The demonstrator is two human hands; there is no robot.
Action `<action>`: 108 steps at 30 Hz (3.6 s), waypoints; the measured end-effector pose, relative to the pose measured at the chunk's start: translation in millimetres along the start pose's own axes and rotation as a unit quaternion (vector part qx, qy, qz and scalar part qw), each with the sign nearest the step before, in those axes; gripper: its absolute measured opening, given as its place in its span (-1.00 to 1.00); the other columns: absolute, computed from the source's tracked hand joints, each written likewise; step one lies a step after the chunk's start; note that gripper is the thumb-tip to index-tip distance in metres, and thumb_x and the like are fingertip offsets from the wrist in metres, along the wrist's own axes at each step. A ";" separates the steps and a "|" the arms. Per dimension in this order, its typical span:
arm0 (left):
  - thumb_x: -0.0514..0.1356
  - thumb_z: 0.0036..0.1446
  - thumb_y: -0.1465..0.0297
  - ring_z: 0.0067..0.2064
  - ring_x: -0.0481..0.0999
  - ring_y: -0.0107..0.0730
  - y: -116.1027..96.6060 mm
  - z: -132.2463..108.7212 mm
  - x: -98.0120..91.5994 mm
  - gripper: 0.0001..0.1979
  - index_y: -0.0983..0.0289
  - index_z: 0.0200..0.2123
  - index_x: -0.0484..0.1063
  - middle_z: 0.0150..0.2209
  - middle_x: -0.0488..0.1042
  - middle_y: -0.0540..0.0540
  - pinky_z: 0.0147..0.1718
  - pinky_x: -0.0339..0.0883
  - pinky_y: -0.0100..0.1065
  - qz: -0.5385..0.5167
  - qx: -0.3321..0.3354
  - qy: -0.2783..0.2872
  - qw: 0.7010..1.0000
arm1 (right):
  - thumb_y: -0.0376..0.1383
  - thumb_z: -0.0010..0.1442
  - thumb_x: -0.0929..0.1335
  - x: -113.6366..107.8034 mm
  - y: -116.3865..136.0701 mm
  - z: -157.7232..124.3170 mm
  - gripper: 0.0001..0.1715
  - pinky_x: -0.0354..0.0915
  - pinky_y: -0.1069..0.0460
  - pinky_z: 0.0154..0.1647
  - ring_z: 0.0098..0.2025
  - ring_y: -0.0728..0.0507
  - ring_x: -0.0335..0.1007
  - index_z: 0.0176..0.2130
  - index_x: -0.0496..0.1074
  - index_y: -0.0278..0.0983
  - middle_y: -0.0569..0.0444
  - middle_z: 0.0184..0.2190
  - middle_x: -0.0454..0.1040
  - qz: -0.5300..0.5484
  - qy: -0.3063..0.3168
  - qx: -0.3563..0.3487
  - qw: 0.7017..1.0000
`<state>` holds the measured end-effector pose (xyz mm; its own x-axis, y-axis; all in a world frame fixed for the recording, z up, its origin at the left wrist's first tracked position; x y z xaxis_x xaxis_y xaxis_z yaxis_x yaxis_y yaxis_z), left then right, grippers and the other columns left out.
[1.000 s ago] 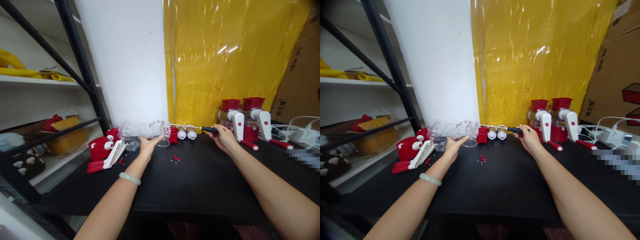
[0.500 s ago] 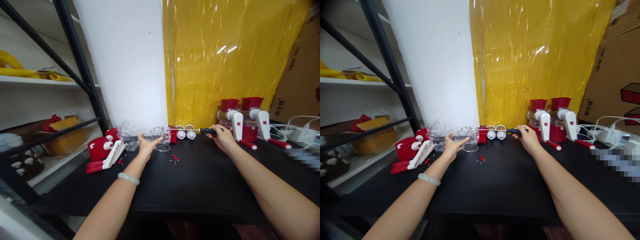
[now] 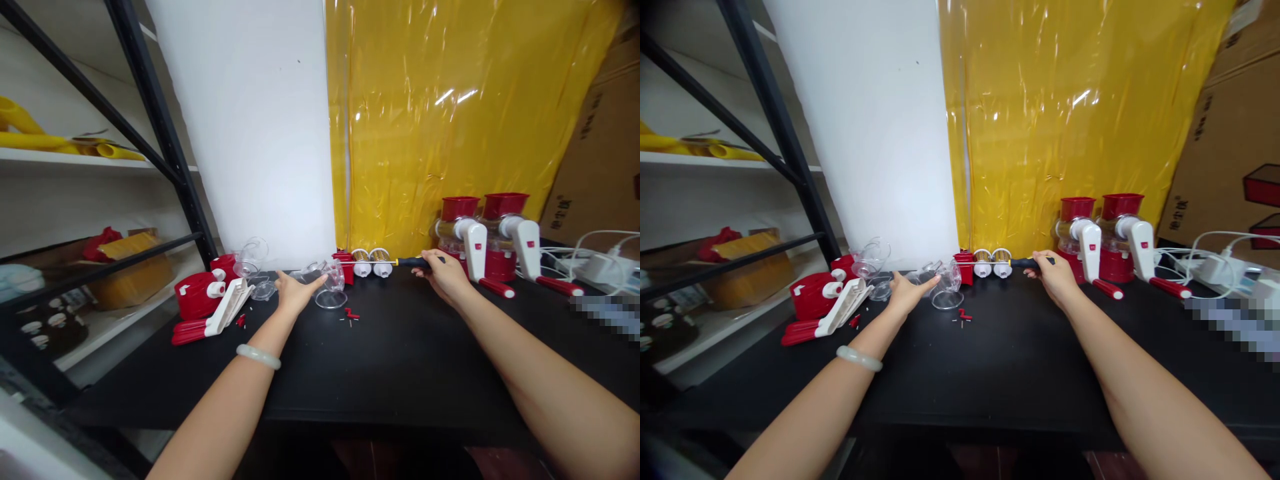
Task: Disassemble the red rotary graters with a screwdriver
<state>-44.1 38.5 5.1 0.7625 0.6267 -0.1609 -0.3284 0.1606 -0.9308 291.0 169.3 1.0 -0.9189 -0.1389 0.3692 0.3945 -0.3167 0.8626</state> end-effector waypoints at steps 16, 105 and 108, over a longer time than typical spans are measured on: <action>0.29 -0.10 -0.13 0.27 0.18 0.39 -33.4 -15.0 27.1 -0.26 0.07 0.13 0.41 0.20 0.33 0.31 0.24 -0.24 0.32 0.266 0.087 0.007 0.960 | -0.16 -0.06 0.53 3.1 6.7 -1.7 -0.71 0.33 0.12 -0.62 -0.60 -0.02 0.41 -0.52 0.42 -0.25 0.12 -0.63 0.45 -0.028 0.000 -0.018 0.999; 0.35 -0.09 0.18 0.16 0.31 0.24 -65.5 -42.0 -8.6 -0.41 0.05 0.09 0.42 0.17 0.40 0.18 0.20 -0.18 0.29 0.338 0.339 -0.229 0.848 | -0.18 -0.07 0.52 30.9 3.7 -26.9 -0.64 0.35 0.03 -0.44 -0.42 -0.06 0.42 -0.34 0.31 -0.14 0.17 -0.44 0.45 0.143 0.110 0.123 0.976; 0.34 -0.07 0.18 0.16 0.31 0.23 -65.6 -42.8 -8.3 -0.41 0.06 0.09 0.42 0.17 0.40 0.18 0.20 -0.18 0.28 0.339 0.336 -0.228 0.849 | 0.15 0.08 0.38 29.6 -1.9 -26.3 -0.51 0.27 0.04 -0.58 -0.55 -0.09 0.38 -0.38 0.29 -0.19 0.08 -0.56 0.42 0.077 0.088 0.158 0.980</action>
<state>-5.0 -9.8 53.4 0.0260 0.9539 -0.2988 -0.9660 -0.0530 -0.2530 263.1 141.1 1.1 -0.8225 -0.3310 0.4626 0.4827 0.0241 0.8754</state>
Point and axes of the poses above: each hand's wrist, its own z-axis towards the middle knuckle, its own x-axis out of the palm, y = z × x, the point moved 4 cm from there along z, towards the middle knuckle
